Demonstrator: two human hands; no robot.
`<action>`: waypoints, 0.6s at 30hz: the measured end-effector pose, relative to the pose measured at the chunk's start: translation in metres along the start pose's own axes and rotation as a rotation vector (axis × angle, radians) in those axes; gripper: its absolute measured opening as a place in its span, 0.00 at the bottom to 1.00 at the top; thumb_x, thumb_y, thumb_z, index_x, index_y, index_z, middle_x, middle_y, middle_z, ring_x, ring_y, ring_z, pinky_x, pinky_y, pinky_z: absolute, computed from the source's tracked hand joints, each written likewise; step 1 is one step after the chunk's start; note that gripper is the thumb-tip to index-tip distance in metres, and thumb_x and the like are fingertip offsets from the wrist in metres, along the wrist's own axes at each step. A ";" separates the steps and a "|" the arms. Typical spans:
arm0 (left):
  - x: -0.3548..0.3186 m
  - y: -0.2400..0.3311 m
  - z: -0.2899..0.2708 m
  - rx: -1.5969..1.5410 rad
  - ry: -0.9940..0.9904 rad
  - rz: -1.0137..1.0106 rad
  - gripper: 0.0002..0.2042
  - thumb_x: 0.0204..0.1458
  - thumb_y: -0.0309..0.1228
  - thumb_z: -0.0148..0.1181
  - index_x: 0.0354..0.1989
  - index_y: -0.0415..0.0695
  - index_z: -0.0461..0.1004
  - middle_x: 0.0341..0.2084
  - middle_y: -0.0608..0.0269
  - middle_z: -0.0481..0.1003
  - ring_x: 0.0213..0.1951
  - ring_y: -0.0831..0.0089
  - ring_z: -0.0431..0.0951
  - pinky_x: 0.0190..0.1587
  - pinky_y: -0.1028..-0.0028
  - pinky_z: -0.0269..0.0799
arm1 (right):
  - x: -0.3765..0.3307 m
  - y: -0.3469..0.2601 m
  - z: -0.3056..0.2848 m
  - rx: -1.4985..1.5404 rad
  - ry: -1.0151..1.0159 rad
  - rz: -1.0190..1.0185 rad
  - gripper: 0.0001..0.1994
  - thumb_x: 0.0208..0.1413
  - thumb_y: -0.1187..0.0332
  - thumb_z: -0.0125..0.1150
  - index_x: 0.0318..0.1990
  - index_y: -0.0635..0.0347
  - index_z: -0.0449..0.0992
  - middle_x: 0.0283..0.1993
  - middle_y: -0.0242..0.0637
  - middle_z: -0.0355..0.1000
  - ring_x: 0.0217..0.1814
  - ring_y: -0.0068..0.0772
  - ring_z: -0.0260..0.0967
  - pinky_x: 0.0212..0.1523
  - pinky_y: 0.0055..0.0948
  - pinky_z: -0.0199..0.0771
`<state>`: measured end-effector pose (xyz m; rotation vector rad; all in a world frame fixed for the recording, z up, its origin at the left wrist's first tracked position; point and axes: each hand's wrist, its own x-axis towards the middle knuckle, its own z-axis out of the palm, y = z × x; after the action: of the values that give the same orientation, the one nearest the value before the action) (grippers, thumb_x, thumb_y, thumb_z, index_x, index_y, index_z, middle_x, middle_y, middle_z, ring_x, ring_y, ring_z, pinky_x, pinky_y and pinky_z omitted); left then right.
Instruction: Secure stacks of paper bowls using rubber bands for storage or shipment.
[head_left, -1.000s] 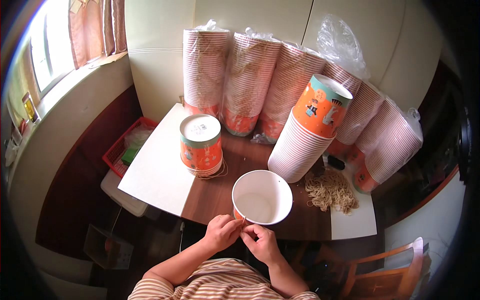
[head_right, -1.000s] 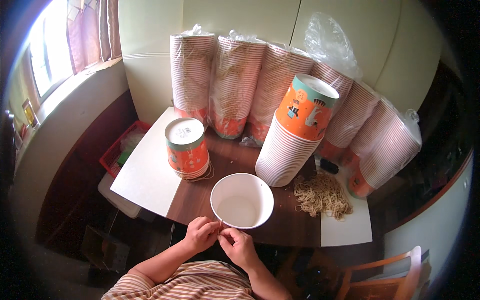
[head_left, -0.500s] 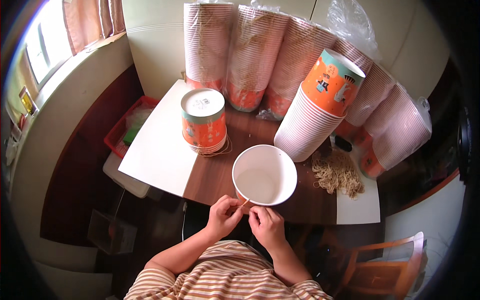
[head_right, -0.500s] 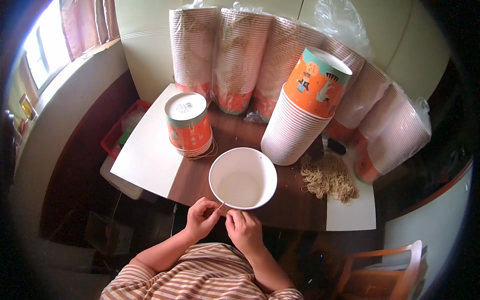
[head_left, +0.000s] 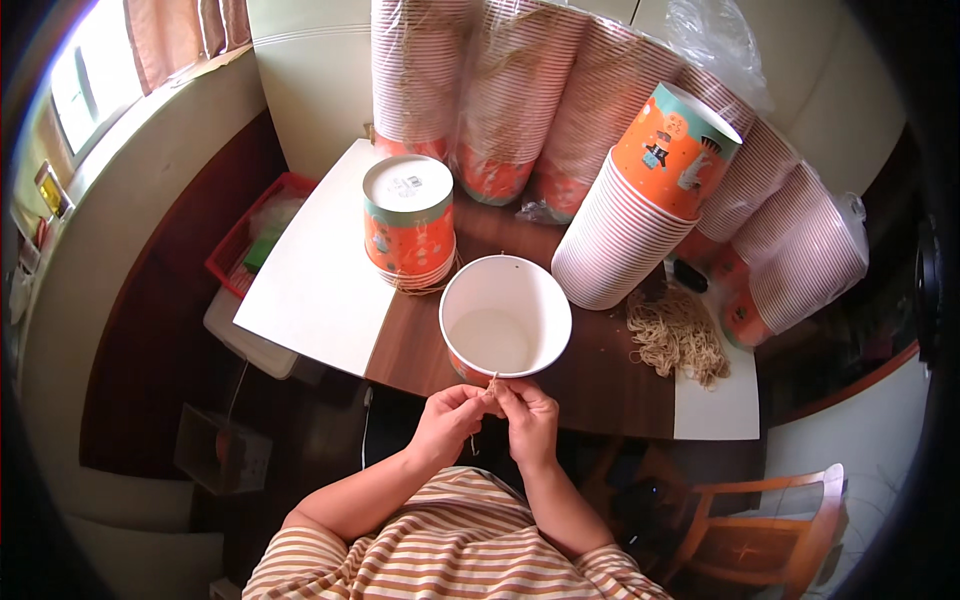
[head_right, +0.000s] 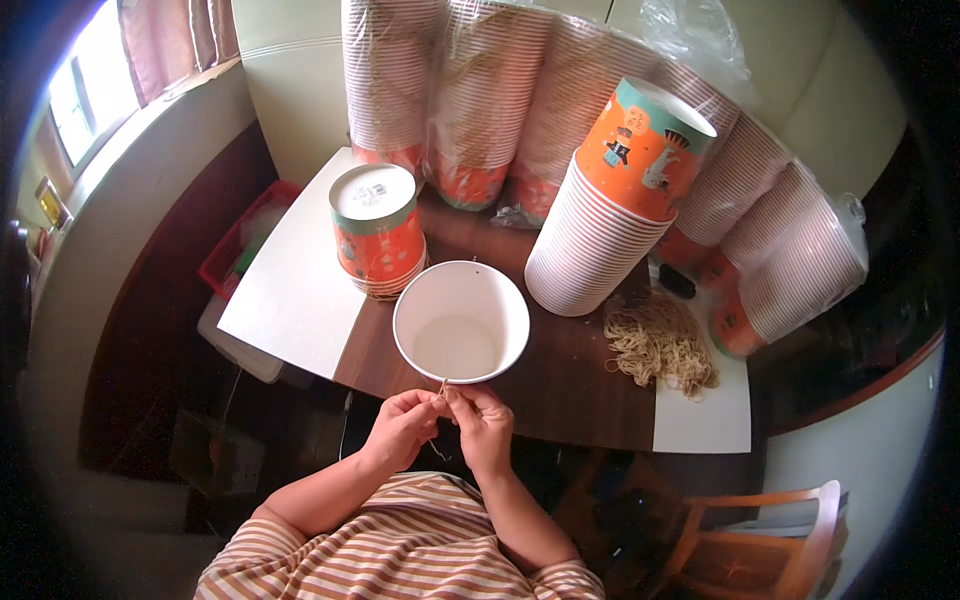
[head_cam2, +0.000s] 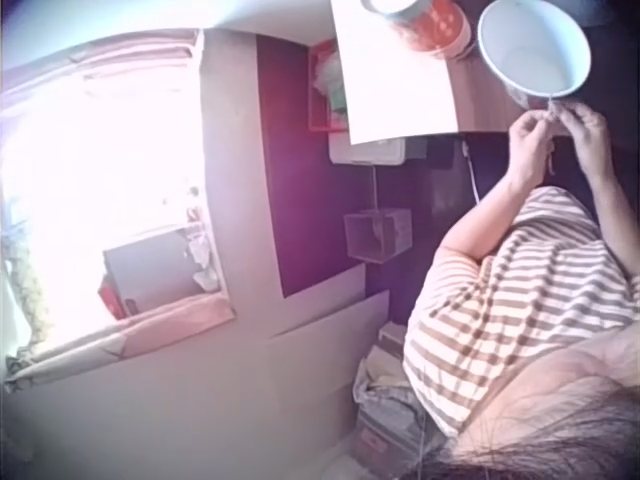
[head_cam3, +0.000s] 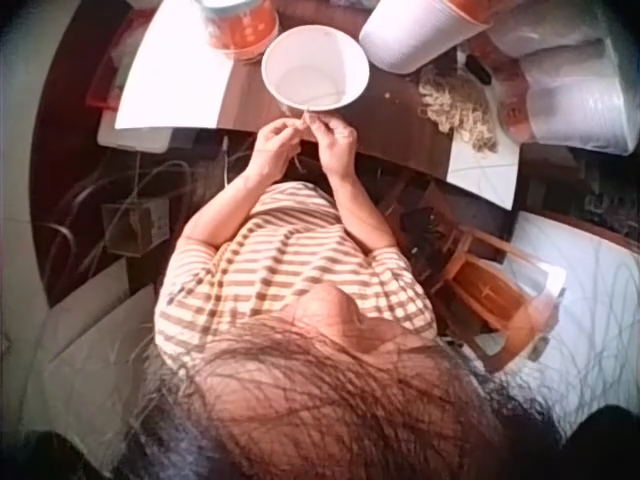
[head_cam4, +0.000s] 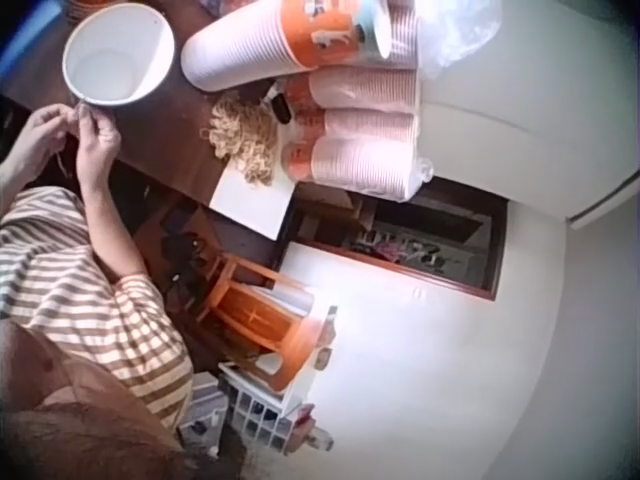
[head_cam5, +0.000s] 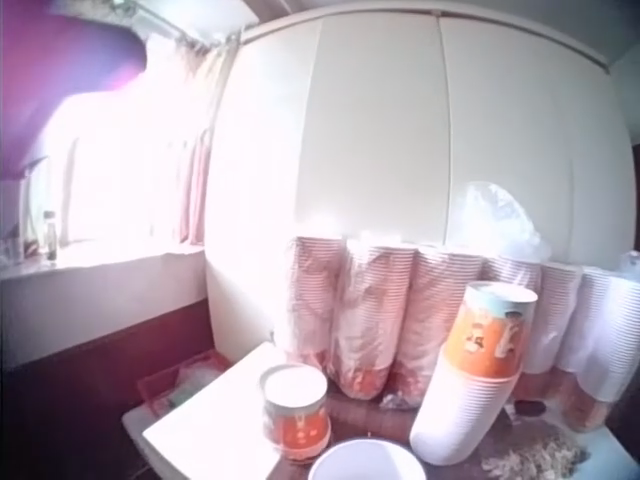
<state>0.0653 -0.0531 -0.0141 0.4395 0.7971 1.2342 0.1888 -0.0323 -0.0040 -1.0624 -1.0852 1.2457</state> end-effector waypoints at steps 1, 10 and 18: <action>-0.001 0.003 0.002 0.019 0.008 -0.005 0.06 0.54 0.30 0.59 0.32 0.41 0.74 0.24 0.70 0.75 0.23 0.87 0.67 0.24 0.86 0.59 | 0.002 0.005 -0.001 0.078 -0.032 0.057 0.05 0.56 0.73 0.60 0.36 0.65 0.79 0.30 0.30 0.75 0.28 0.17 0.68 0.30 0.17 0.68; -0.002 0.010 0.003 0.151 0.046 0.009 0.07 0.53 0.30 0.62 0.31 0.40 0.74 0.24 0.65 0.76 0.20 0.87 0.66 0.22 0.86 0.57 | 0.008 0.013 -0.014 0.464 -0.174 0.406 0.07 0.53 0.73 0.60 0.38 0.63 0.79 0.31 0.34 0.76 0.27 0.19 0.66 0.30 0.19 0.67; -0.003 0.008 0.005 0.158 0.039 0.133 0.07 0.51 0.30 0.65 0.32 0.38 0.77 0.25 0.68 0.77 0.25 0.87 0.71 0.27 0.86 0.64 | 0.004 0.007 -0.015 0.376 -0.185 0.402 0.06 0.55 0.71 0.58 0.36 0.64 0.78 0.31 0.34 0.75 0.29 0.22 0.66 0.34 0.22 0.67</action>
<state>0.0635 -0.0535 -0.0046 0.6065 0.9146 1.3114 0.2021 -0.0279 -0.0130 -0.9096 -0.7449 1.8178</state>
